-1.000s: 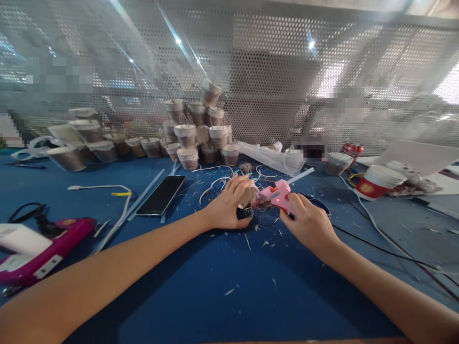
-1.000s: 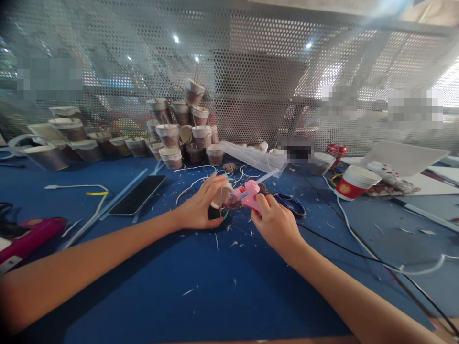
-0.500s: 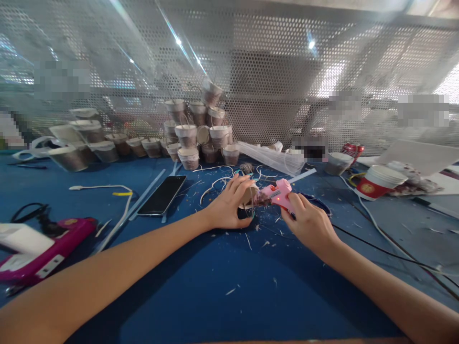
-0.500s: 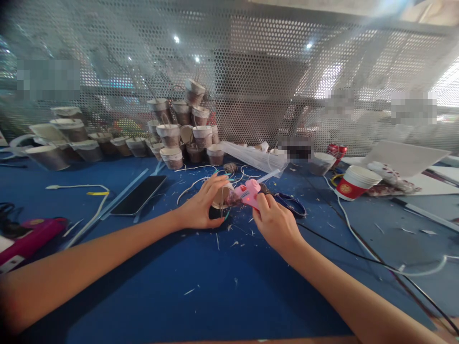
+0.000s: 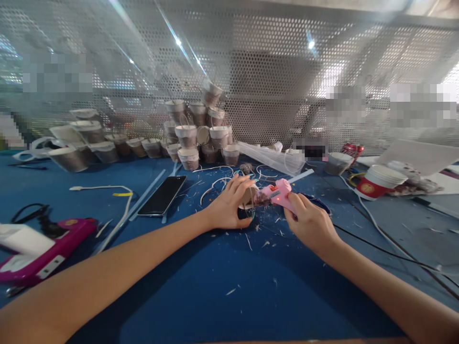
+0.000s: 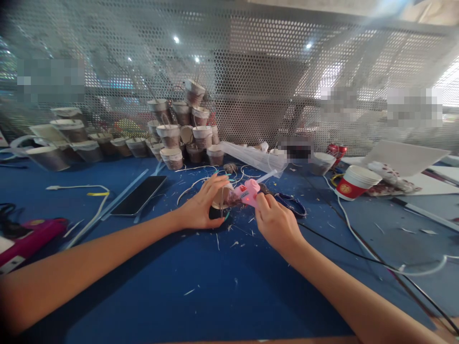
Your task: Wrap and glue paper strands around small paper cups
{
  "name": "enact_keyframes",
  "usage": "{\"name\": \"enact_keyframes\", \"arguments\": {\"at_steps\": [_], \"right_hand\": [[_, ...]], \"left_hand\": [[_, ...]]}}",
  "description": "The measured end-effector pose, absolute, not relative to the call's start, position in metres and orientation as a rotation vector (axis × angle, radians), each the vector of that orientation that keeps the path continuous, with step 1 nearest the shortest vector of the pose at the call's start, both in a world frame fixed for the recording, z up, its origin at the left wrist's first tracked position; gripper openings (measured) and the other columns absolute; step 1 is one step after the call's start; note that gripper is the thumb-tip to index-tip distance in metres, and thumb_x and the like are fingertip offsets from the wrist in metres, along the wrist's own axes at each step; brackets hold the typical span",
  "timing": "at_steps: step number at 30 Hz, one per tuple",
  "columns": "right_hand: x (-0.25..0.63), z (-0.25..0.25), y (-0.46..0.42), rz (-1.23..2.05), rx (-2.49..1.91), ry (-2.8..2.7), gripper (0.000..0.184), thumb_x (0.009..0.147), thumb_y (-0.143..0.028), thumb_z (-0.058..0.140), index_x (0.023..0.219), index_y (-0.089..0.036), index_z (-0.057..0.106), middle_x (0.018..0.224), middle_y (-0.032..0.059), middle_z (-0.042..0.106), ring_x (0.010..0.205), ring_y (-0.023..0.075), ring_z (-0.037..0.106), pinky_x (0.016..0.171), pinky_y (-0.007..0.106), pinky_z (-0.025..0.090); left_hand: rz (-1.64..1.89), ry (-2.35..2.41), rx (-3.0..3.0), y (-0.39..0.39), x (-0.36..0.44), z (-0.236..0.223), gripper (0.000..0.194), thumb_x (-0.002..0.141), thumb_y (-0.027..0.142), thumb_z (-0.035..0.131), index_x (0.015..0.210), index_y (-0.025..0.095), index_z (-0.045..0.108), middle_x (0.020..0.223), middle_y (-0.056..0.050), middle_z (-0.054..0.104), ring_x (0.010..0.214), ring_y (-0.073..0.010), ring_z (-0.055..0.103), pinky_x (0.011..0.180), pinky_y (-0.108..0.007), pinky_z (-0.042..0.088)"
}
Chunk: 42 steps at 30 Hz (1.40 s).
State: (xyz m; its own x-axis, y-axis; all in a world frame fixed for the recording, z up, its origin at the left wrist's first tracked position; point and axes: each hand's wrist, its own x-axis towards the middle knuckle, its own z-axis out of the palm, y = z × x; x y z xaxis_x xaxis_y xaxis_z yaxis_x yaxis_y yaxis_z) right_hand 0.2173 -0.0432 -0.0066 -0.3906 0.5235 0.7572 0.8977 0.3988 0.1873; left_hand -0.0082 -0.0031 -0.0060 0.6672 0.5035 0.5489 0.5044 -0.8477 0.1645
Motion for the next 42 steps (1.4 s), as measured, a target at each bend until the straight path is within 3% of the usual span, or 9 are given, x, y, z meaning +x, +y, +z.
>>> {"name": "enact_keyframes", "arguments": {"at_steps": [7, 19, 29, 36, 42], "right_hand": [[0.2166, -0.0110, -0.0400, -0.897, -1.286, -1.937, 0.024, 0.080, -0.038, 0.051, 0.085, -0.015, 0.049, 0.070, 0.0027, 0.058, 0.047, 0.0102, 0.050, 0.041, 0.021, 0.030], [0.2166, -0.0056, -0.0425, -0.831, -1.202, -2.053, 0.012, 0.082, -0.018, 0.043, 0.086, -0.012, 0.052, 0.068, 0.0024, 0.059, 0.050, 0.0108, 0.054, 0.042, 0.021, 0.032], [0.2158, -0.0053, -0.0429, -0.850, -1.188, -2.043, 0.013, 0.083, -0.018, 0.040, 0.087, -0.013, 0.051, 0.067, 0.0023, 0.058, 0.048, 0.0104, 0.053, 0.042, 0.021, 0.033], [0.2171, -0.0079, -0.0424, -0.903, -1.288, -1.938, 0.022, 0.080, -0.037, 0.049, 0.087, -0.015, 0.050, 0.070, 0.0034, 0.058, 0.050, 0.0111, 0.052, 0.043, 0.022, 0.033], [0.2161, -0.0064, -0.0428, -0.885, -1.266, -2.006, 0.018, 0.083, -0.027, 0.043, 0.092, -0.014, 0.051, 0.069, 0.0024, 0.059, 0.049, 0.0109, 0.052, 0.043, 0.021, 0.032]], "left_hand": [[-0.947, -0.860, -2.854, -0.0016, -0.0087, -0.0074, 0.083, 0.063, 0.035, 0.062, 0.131, 0.019, 0.017, 0.135, -0.016, 0.031, 0.131, -0.0349, 0.022, 0.108, -0.059, 0.014], [-0.944, -0.871, -2.857, -0.0012, -0.0092, -0.0072, 0.081, 0.064, 0.038, 0.061, 0.130, 0.019, 0.018, 0.133, -0.016, 0.031, 0.130, -0.0347, 0.022, 0.107, -0.060, 0.014], [-0.962, -0.845, -2.860, -0.0005, -0.0090, -0.0077, 0.082, 0.063, 0.038, 0.061, 0.131, 0.019, 0.018, 0.133, -0.016, 0.032, 0.130, -0.0352, 0.023, 0.107, -0.061, 0.014], [-0.948, -0.824, -2.858, -0.0017, -0.0095, -0.0073, 0.080, 0.066, 0.037, 0.059, 0.131, 0.020, 0.017, 0.133, -0.016, 0.031, 0.130, -0.0347, 0.023, 0.107, -0.060, 0.015], [-0.951, -0.841, -2.861, -0.0012, -0.0099, -0.0084, 0.081, 0.065, 0.037, 0.060, 0.131, 0.021, 0.017, 0.134, -0.015, 0.031, 0.130, -0.0342, 0.023, 0.108, -0.059, 0.013]]}}
